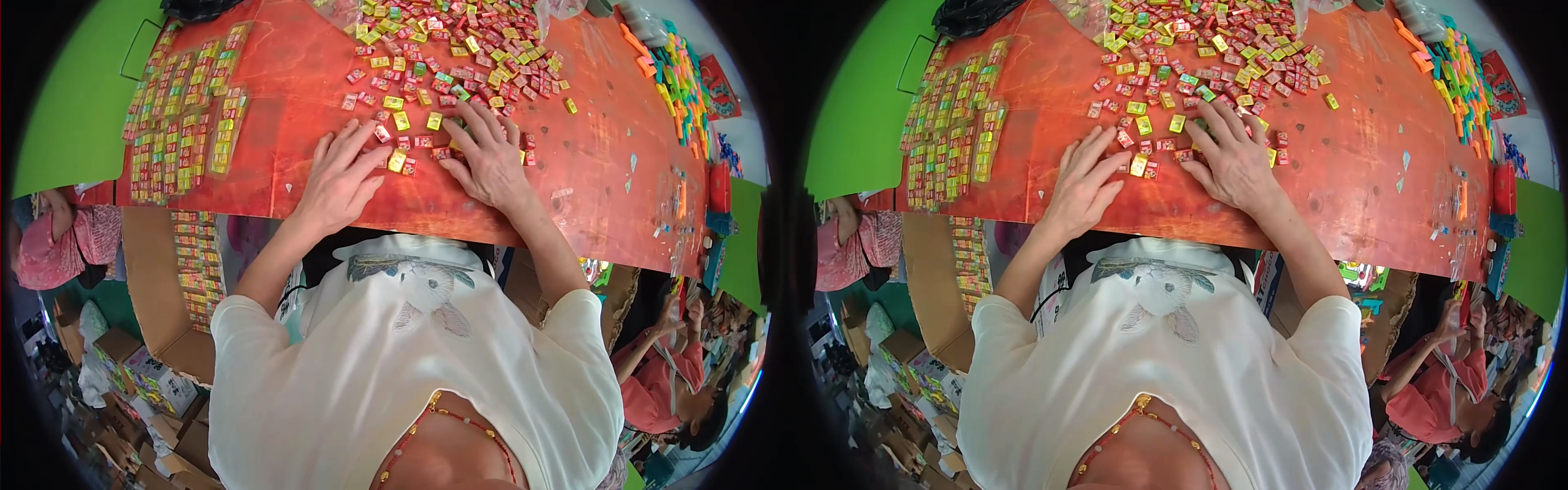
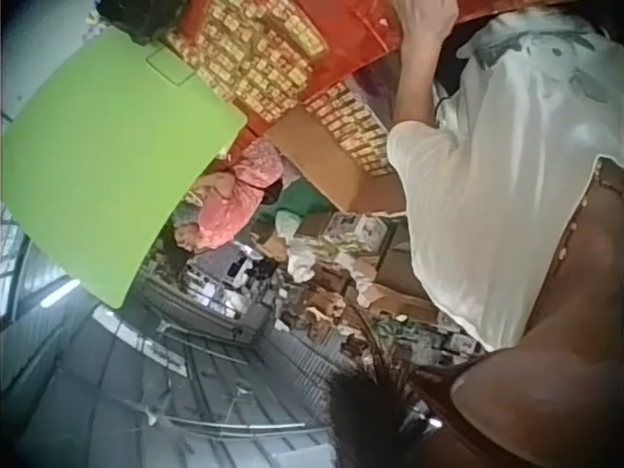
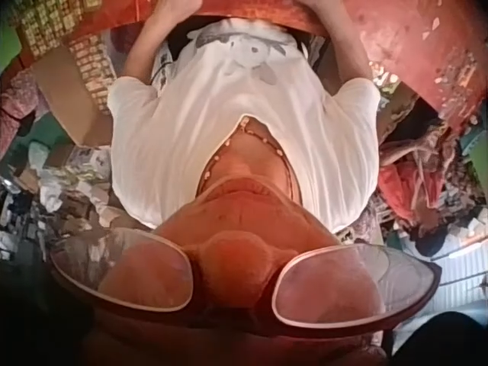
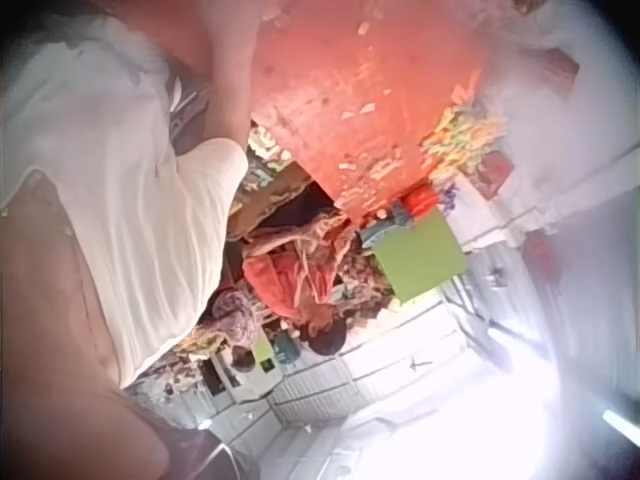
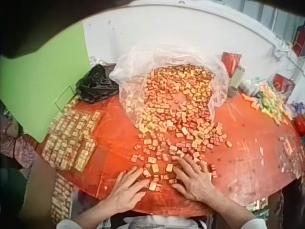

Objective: Arrange small toy blocks into rows and slide them into plastic sleeves for packaging.

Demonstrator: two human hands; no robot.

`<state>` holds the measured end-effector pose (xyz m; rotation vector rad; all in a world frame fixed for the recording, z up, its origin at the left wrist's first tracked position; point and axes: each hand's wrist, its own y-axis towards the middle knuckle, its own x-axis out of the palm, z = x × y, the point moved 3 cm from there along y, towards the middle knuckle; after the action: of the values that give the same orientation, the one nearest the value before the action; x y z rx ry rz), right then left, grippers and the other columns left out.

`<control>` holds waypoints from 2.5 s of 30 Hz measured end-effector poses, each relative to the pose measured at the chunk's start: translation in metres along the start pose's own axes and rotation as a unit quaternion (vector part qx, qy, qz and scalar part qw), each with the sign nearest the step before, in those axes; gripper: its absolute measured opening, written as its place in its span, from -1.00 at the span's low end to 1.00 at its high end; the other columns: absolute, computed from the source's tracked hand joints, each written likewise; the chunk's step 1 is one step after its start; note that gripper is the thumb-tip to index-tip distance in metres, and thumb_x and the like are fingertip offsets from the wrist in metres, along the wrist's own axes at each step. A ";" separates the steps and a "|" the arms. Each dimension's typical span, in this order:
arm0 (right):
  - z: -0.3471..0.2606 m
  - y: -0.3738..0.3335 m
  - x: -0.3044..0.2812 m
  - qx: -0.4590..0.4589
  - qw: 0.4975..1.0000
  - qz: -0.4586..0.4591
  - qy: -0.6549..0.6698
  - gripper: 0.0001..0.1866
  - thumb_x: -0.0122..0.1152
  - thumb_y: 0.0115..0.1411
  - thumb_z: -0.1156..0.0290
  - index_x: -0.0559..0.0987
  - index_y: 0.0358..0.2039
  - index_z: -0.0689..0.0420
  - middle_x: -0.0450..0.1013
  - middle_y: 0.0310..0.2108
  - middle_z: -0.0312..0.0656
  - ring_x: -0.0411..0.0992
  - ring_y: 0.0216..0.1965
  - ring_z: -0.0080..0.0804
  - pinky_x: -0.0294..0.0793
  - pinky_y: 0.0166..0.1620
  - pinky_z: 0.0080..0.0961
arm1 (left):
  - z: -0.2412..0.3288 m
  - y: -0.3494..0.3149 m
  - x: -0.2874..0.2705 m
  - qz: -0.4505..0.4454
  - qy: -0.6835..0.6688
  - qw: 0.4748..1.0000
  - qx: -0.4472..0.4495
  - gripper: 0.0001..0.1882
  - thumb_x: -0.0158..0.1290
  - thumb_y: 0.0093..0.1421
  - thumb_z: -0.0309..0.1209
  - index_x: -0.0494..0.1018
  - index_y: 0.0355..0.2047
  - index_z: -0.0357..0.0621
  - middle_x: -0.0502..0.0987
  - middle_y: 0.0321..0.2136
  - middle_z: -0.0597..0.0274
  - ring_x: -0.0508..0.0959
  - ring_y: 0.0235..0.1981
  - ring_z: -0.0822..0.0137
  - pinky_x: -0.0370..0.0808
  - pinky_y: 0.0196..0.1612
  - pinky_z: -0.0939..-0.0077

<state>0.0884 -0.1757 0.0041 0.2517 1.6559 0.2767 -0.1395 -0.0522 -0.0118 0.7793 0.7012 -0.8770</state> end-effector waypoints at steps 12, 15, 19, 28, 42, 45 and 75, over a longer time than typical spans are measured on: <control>-0.032 -0.004 0.003 -0.015 0.999 -0.022 0.028 -0.50 0.28 0.20 0.15 0.52 0.13 0.00 0.31 0.27 -0.13 0.23 0.32 -0.16 0.14 0.28 -0.04 | -0.009 -0.020 -0.024 0.048 0.020 0.996 -0.069 -0.47 0.08 0.25 -0.39 0.36 0.24 -0.13 0.31 0.27 -0.08 0.25 0.32 -0.12 0.20 0.30 0.00; -0.034 -0.007 -0.004 0.008 0.999 -0.002 0.034 -0.53 0.26 0.21 0.12 0.54 0.10 0.00 0.31 0.27 -0.13 0.23 0.32 -0.15 0.10 0.30 -0.04 | -0.016 -0.023 -0.029 0.054 0.024 0.994 -0.092 -0.45 0.10 0.23 -0.35 0.36 0.24 -0.14 0.30 0.28 -0.06 0.24 0.33 -0.12 0.16 0.31 -0.01; -0.060 0.009 -0.006 -0.020 0.997 0.003 0.076 -0.56 0.31 0.16 0.15 0.56 0.01 0.04 0.32 0.26 -0.11 0.26 0.30 -0.15 0.10 0.27 -0.03 | -0.027 -0.019 -0.028 0.060 0.094 0.988 -0.105 -0.52 0.12 0.22 -0.32 0.41 0.15 -0.14 0.32 0.26 -0.07 0.25 0.32 -0.11 0.14 0.30 -0.08; -0.090 0.074 0.028 -0.025 0.997 0.049 0.052 -0.70 0.33 0.12 0.26 0.58 -0.16 0.07 0.42 0.10 -0.15 0.34 0.18 -0.19 0.16 0.21 0.00 | -0.017 -0.015 -0.013 0.071 0.191 0.969 -0.141 -0.69 0.13 0.21 -0.28 0.47 -0.07 -0.10 0.40 0.20 -0.03 0.30 0.30 -0.07 0.08 0.28 -0.16; -0.078 0.076 0.041 -0.015 0.980 0.089 0.177 -0.83 0.31 0.12 0.38 0.61 -0.25 0.05 0.46 0.00 -0.21 0.39 0.10 -0.22 0.18 0.18 -0.06 | -0.028 -0.015 -0.020 0.068 0.131 0.983 -0.112 -0.56 0.11 0.20 -0.45 0.46 0.11 0.05 0.34 0.24 0.01 0.26 0.31 -0.10 0.10 0.26 -0.26; -0.084 0.062 0.018 -0.024 0.988 0.075 0.133 -0.84 0.28 0.11 0.39 0.61 -0.27 0.07 0.44 0.01 -0.17 0.35 0.13 -0.19 0.20 0.17 -0.02 | -0.030 -0.008 -0.023 0.032 0.126 0.989 -0.067 -0.48 0.10 0.20 -0.46 0.43 0.19 0.12 0.29 0.29 0.02 0.25 0.33 -0.08 0.13 0.27 -0.20; -0.126 0.051 0.036 -0.027 0.998 0.013 0.055 -0.64 0.36 0.06 0.16 0.56 -0.20 0.08 0.41 -0.17 -0.19 0.37 -0.05 -0.22 0.16 0.17 -0.01 | -0.018 -0.022 -0.047 -0.054 0.211 0.975 -0.036 -0.57 0.12 0.14 -0.47 0.51 0.06 0.00 0.44 -0.01 0.08 0.41 0.08 0.07 0.21 0.19 0.00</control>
<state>-0.0409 -0.1197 -0.0013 0.2205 1.7528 0.3610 -0.1840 -0.0283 0.0095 0.8788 1.1531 -0.7837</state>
